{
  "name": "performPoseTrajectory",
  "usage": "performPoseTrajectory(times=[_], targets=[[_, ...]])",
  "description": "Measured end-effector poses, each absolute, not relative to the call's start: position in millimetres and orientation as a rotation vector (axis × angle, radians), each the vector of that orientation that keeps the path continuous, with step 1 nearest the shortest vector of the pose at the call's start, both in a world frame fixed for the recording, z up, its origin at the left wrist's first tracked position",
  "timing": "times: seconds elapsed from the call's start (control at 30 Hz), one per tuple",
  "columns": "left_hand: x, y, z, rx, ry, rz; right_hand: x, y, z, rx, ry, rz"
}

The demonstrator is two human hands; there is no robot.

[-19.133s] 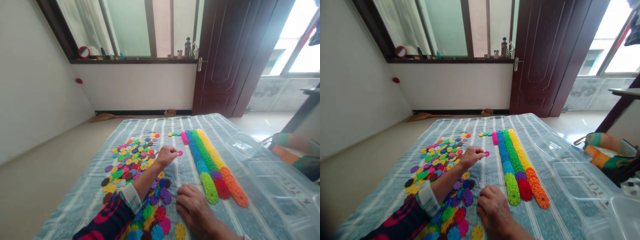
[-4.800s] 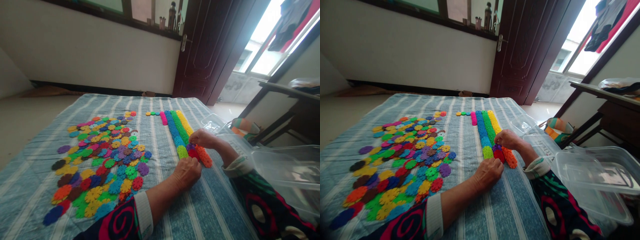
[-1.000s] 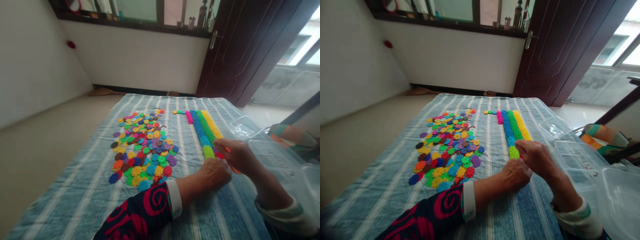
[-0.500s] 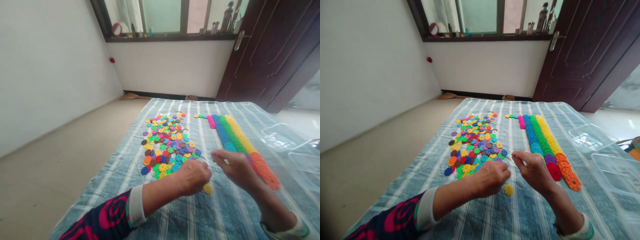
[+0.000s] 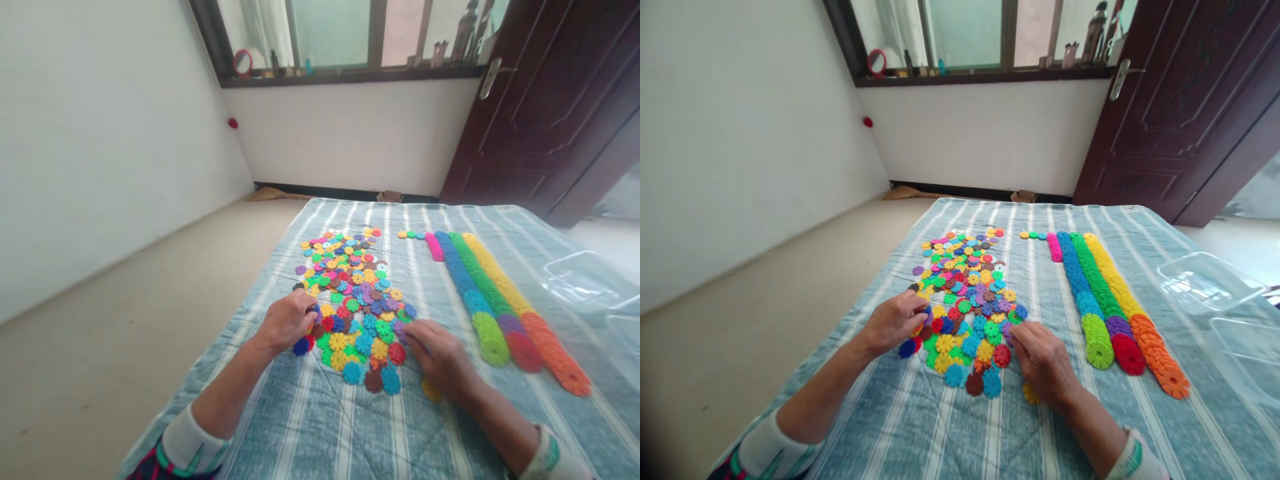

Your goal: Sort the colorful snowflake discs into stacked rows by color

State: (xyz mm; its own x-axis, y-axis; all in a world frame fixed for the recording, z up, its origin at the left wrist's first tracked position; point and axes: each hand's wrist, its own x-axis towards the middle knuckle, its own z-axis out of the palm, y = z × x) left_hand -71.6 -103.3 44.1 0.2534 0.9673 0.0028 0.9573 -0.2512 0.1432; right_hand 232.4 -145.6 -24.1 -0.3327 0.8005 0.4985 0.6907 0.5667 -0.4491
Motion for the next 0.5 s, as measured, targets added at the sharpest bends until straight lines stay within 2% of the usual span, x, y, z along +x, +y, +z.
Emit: performPoseTrajectory(times=[0.5], targets=[[-72.7,-98.9,30.8,2.393,1.854,0.289,237.5,-141.7,-38.4,-1.056,-2.049,0.187]])
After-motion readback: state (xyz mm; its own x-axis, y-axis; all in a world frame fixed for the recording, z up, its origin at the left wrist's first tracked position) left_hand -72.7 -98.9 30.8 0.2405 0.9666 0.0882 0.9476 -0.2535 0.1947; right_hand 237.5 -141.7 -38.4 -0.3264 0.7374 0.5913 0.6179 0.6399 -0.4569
